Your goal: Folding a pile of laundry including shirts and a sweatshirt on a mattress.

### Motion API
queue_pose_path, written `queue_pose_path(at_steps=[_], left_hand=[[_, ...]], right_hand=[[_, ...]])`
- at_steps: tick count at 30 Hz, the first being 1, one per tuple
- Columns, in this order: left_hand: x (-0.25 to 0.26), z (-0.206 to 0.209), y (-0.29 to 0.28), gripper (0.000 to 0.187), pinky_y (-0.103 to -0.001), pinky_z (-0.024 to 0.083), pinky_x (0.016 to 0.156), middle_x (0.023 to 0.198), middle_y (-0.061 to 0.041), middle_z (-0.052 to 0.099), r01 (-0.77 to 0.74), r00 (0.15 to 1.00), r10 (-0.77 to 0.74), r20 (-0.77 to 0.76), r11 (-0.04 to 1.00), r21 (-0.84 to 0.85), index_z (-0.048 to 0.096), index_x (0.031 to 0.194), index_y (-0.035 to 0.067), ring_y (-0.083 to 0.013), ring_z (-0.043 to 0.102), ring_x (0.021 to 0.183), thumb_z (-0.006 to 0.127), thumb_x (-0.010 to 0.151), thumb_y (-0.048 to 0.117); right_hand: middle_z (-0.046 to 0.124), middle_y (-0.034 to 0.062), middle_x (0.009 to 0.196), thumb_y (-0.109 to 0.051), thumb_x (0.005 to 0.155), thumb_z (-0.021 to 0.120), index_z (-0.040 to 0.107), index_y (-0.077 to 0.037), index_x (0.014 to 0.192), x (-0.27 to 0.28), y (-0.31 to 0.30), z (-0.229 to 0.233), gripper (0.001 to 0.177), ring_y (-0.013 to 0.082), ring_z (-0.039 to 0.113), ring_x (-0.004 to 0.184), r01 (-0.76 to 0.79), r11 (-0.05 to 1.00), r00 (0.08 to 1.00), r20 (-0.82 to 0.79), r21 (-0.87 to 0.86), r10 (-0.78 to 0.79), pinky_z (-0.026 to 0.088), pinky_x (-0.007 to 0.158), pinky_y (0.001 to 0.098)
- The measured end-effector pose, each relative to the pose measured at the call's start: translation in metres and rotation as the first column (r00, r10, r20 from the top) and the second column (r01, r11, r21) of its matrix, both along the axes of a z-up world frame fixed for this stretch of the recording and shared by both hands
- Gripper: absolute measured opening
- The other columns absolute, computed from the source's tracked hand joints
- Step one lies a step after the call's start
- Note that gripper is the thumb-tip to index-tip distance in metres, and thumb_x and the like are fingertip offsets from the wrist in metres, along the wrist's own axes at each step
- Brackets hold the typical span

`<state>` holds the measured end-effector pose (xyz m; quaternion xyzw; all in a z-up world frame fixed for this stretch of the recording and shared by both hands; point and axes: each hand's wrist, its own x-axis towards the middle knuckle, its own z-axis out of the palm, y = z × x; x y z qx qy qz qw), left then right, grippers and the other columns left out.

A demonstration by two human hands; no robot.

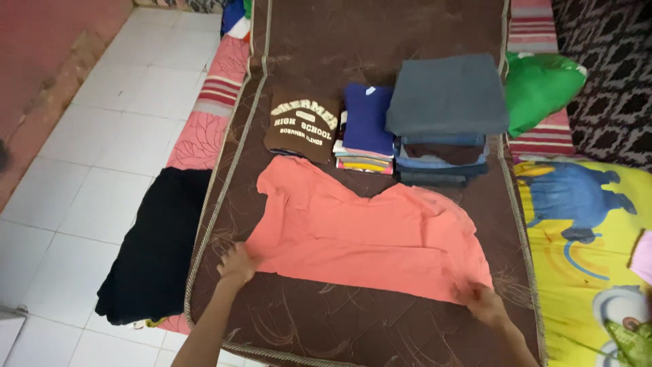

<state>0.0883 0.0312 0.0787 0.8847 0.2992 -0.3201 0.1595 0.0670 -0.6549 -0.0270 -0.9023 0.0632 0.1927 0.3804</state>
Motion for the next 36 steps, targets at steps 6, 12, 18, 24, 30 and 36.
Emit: queue_pose_path(at_steps=[6, 12, 18, 24, 30, 36], left_hand=[[-0.038, -0.064, 0.051, 0.065, -0.060, 0.036, 0.116, 0.128, -0.015, 0.073, -0.151, 0.945, 0.169, 0.279, 0.985, -0.087, 0.060, 0.133, 0.010, -0.0352, 0.066, 0.122, 0.072, 0.087, 0.054], [-0.052, -0.033, 0.057, 0.055, -0.047, 0.056, 0.087, 0.109, -0.008, 0.068, -0.077, 0.849, 0.223, 0.479, 0.949, -0.305, 0.066, 0.116, 0.019, -0.0297, 0.069, 0.100, 0.087, 0.068, 0.036], [-0.066, -0.073, 0.082, 0.033, -0.044, 0.058, 0.086, 0.106, -0.013, 0.079, 0.002, 0.893, 0.114, 0.436, 0.967, -0.256, 0.074, 0.110, 0.013, -0.0321, 0.076, 0.096, 0.078, 0.082, 0.029], [-0.059, -0.005, 0.077, 0.033, -0.050, 0.052, 0.096, 0.124, -0.018, 0.068, 0.110, 0.958, -0.141, 0.248, 0.985, 0.134, 0.071, 0.111, 0.010, -0.0400, 0.067, 0.113, 0.060, 0.102, 0.040], [-0.080, -0.029, 0.098, 0.020, -0.052, 0.049, 0.100, 0.123, -0.007, 0.069, 0.409, 0.896, -0.444, 0.029, 0.847, 0.340, 0.070, 0.111, 0.018, -0.0277, 0.070, 0.114, 0.055, 0.099, 0.025], [-0.093, 0.025, 0.037, 0.047, -0.054, 0.040, 0.108, 0.146, -0.008, 0.047, 0.454, 0.890, -0.429, -0.156, 0.796, 0.402, 0.049, 0.138, 0.017, -0.0299, 0.050, 0.135, 0.063, 0.093, 0.025]], right_hand=[[0.074, 0.0180, 0.094, -0.052, 0.097, 0.063, 0.074, -0.004, 0.121, -0.010, 0.005, 0.028, 0.055, 0.0296, 0.072, 0.090, 0.141, 0.934, 0.987, -0.028, -0.329, -0.159, 0.059, 0.085, 0.0417], [0.073, 0.0204, 0.125, -0.068, 0.082, 0.060, 0.064, -0.019, 0.141, -0.019, -0.020, 0.006, 0.078, 0.0396, 0.067, 0.122, 0.025, 0.852, 0.978, -0.165, -0.522, -0.130, 0.052, 0.102, 0.0468], [0.073, 0.0238, 0.127, -0.070, 0.074, 0.075, 0.064, -0.007, 0.140, -0.033, -0.020, -0.001, 0.092, 0.0363, 0.070, 0.122, 0.097, 0.860, 0.985, -0.074, -0.502, -0.154, 0.054, 0.104, 0.0427], [0.073, 0.0174, 0.124, -0.063, 0.082, 0.075, 0.070, -0.016, 0.133, -0.036, -0.036, 0.013, 0.069, 0.0352, 0.068, 0.122, -0.023, 0.835, 0.972, -0.209, -0.549, -0.111, 0.053, 0.102, 0.0438], [0.083, 0.0030, 0.106, -0.050, 0.080, 0.071, 0.082, -0.032, 0.118, -0.083, -0.084, -0.004, 0.044, 0.0203, 0.080, 0.107, -0.418, 0.829, 0.896, -0.317, -0.371, 0.310, 0.061, 0.098, 0.0388], [0.067, -0.0040, 0.132, -0.060, 0.072, 0.087, 0.051, -0.036, 0.149, -0.094, -0.016, 0.060, 0.089, 0.0250, 0.055, 0.127, -0.291, 0.734, 0.908, -0.418, -0.613, 0.011, 0.034, 0.109, 0.0534]])
